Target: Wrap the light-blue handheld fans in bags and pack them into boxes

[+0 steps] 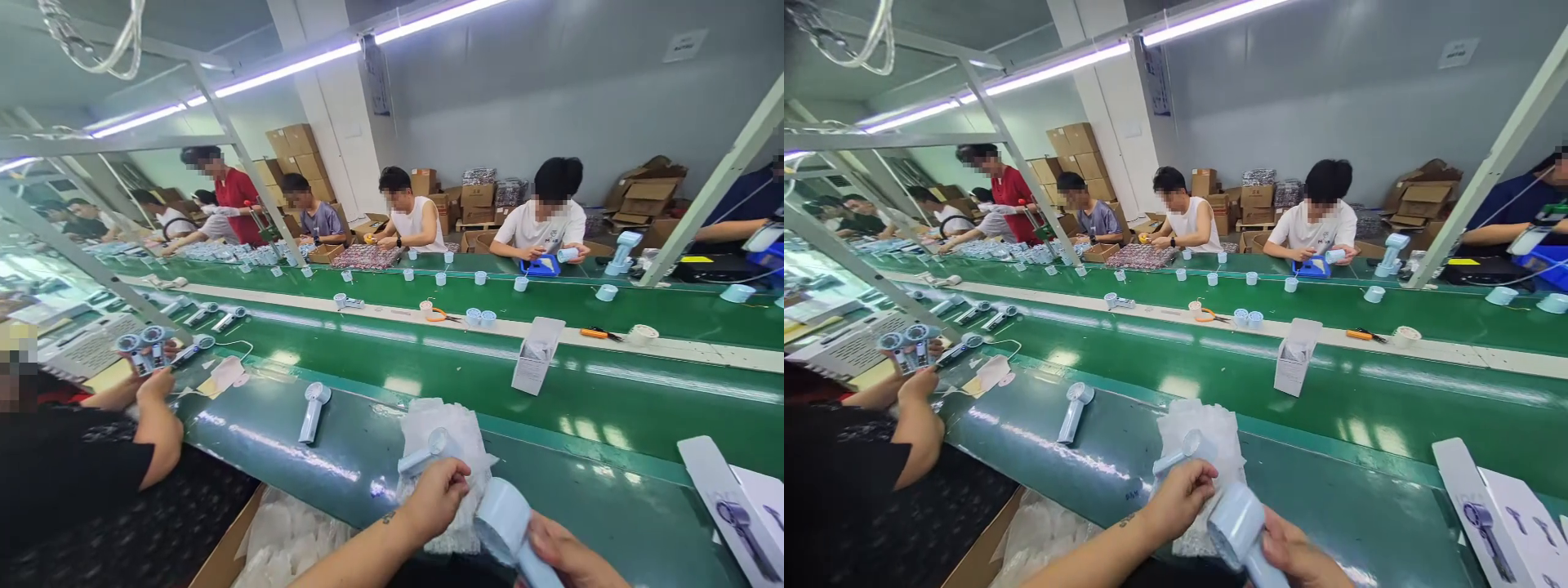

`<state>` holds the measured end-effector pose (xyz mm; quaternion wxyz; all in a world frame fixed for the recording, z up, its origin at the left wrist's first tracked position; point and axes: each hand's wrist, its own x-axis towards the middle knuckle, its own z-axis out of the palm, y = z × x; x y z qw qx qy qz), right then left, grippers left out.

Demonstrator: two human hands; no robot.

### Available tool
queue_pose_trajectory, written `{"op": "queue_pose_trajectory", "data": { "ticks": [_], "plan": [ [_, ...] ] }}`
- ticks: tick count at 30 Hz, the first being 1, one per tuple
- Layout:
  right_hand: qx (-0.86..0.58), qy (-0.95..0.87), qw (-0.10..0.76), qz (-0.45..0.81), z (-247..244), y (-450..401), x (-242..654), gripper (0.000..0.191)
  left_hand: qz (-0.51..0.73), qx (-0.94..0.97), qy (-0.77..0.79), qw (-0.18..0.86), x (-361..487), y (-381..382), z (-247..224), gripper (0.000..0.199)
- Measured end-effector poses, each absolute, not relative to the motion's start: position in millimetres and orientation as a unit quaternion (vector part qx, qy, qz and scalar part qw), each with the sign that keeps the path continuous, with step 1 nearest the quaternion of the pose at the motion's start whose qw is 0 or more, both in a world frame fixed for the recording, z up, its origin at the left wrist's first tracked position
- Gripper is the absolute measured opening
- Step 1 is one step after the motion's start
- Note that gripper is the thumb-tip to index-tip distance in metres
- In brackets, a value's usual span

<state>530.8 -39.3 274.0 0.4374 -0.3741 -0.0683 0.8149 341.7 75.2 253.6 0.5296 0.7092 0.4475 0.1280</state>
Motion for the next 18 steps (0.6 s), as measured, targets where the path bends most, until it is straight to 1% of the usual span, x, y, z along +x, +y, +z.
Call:
{"op": "queue_pose_trajectory", "data": {
  "ticks": [1,2,3,6,9,12,14,16,18],
  "plan": [
    [-0.369,-0.094,0.431,0.818,271.7,-32.5,526.2,0.061,0.129,0.691,0.434,0.563,348.8,75.9,255.2,0.021],
    [-0.375,-0.105,0.425,0.817,268.8,-25.0,522.7,0.064,0.130,0.673,0.421,0.594,354.2,76.8,256.0,0.018],
    [-0.391,-0.103,0.422,0.811,265.8,-17.9,520.5,0.061,0.132,0.656,0.411,0.619,358.0,77.9,256.1,0.015],
    [-0.428,-0.094,0.432,0.788,258.7,-6.0,520.5,0.042,0.140,0.593,0.441,0.659,359.8,83.3,256.2,0.012],
    [-0.432,-0.143,0.416,0.788,257.9,-14.9,527.8,0.037,0.164,0.529,0.494,0.671,354.6,88.2,265.0,0.016],
    [-0.466,-0.156,0.416,0.765,264.5,-33.8,537.0,0.036,0.192,0.524,0.481,0.676,354.9,86.0,288.0,0.017],
    [-0.494,-0.138,0.423,0.747,273.6,-42.8,541.0,0.039,0.181,0.615,0.425,0.639,361.6,80.7,306.3,0.011],
    [-0.517,-0.134,0.433,0.726,284.7,-46.2,542.1,0.046,0.161,0.731,0.351,0.562,371.4,75.6,321.0,0.004],
    [-0.527,-0.147,0.446,0.708,294.6,-45.4,541.3,0.071,0.156,0.819,0.278,0.478,380.7,73.4,328.4,0.008]
  ]
}}
